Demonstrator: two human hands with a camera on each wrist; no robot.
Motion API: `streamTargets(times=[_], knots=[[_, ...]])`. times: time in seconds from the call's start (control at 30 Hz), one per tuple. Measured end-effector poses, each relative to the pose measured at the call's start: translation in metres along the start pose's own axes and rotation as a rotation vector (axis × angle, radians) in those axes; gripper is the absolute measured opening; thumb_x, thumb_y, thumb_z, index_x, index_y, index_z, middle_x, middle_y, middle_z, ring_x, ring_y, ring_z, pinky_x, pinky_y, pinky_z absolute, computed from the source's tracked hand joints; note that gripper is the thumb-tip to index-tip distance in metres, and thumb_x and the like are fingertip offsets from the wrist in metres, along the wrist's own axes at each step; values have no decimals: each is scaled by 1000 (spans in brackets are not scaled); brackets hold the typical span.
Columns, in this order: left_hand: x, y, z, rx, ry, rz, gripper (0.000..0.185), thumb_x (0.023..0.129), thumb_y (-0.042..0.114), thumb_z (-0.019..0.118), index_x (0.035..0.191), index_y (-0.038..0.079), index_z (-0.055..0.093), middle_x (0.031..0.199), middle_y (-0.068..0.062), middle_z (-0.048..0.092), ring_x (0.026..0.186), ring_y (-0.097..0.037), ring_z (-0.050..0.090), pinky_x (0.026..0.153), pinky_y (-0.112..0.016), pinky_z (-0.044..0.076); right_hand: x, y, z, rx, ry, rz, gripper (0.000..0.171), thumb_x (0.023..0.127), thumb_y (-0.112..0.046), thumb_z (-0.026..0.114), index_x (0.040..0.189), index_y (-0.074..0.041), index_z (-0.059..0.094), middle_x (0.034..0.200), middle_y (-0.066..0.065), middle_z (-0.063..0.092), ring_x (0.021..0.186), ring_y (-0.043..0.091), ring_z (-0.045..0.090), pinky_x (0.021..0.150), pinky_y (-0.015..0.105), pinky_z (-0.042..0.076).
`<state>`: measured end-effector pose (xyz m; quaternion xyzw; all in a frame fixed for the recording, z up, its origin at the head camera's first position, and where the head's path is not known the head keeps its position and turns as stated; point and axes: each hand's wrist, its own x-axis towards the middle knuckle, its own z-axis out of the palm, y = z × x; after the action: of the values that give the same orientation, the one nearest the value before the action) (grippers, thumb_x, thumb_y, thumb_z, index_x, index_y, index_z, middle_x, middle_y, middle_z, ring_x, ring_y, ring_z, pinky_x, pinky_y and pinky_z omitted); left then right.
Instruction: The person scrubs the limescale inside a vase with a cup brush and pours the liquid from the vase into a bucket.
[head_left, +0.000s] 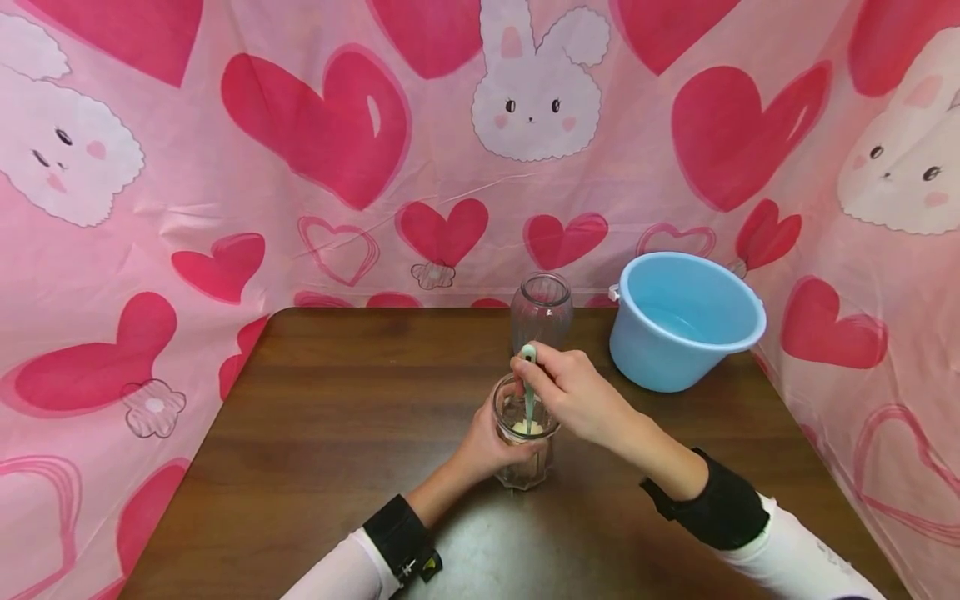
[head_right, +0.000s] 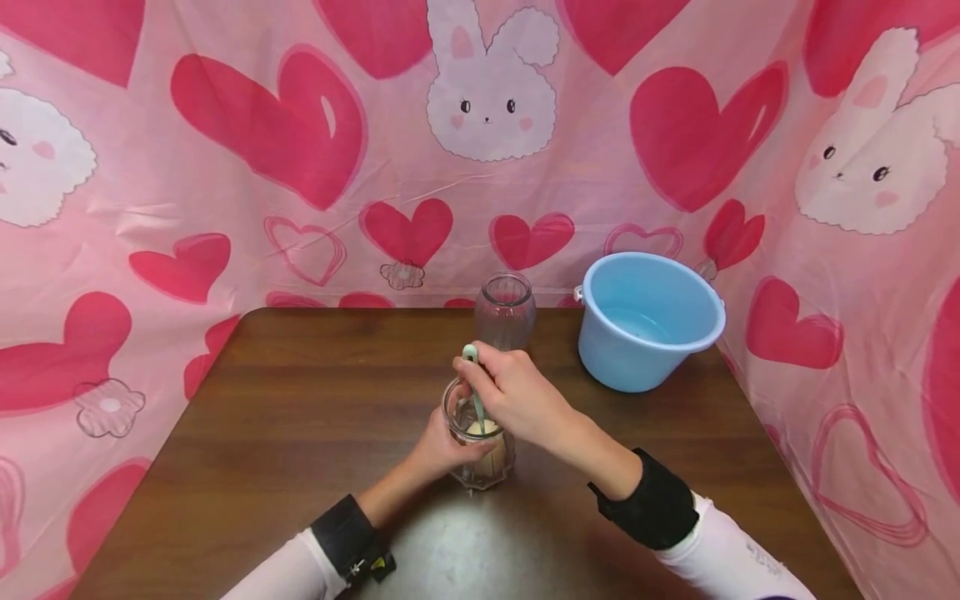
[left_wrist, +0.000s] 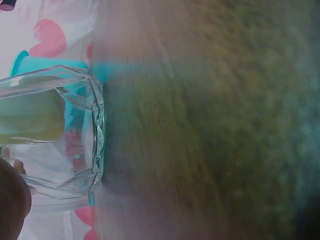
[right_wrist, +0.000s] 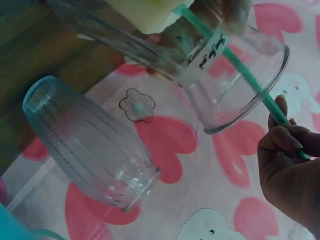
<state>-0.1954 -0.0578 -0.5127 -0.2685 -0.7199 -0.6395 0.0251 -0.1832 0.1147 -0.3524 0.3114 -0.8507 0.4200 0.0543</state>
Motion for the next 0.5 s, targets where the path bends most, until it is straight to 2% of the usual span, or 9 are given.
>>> streamTargets(times=[0.1, 0.3, 0.37, 0.5], knots=[[0, 0, 0, -6, -5, 0, 94, 72, 11, 91, 152, 11, 42, 137, -12, 62, 120, -23, 61, 104, -44, 51, 0, -3, -1, 8, 19, -39, 16, 106, -16, 59, 92, -13, 62, 72, -7, 57, 69, 9, 57, 62, 25, 51], [0, -2, 0, -27, -8, 23, 81, 73, 12, 90, 142, 11, 48, 134, -10, 63, 120, -19, 60, 104, -34, 49, 1, -17, -11, 17, 102, -180, 13, 105, -8, 58, 95, -15, 62, 81, -3, 65, 75, 12, 63, 68, 26, 53], [-1, -2, 0, -38, -11, 17, 82, 73, 12, 90, 143, 11, 48, 134, -9, 63, 119, -19, 60, 103, -33, 49, -1, -17, -11, 6, 101, -189, 13, 105, -8, 57, 95, -15, 62, 81, -2, 65, 75, 12, 61, 66, 26, 52], [-2, -2, 0, -39, -13, -8, 87, 74, 12, 90, 148, 12, 45, 137, -10, 62, 120, -23, 61, 102, -34, 51, -7, -7, -3, -18, 64, -151, 12, 106, -9, 57, 96, -14, 62, 81, -2, 64, 75, 8, 58, 66, 25, 52]])
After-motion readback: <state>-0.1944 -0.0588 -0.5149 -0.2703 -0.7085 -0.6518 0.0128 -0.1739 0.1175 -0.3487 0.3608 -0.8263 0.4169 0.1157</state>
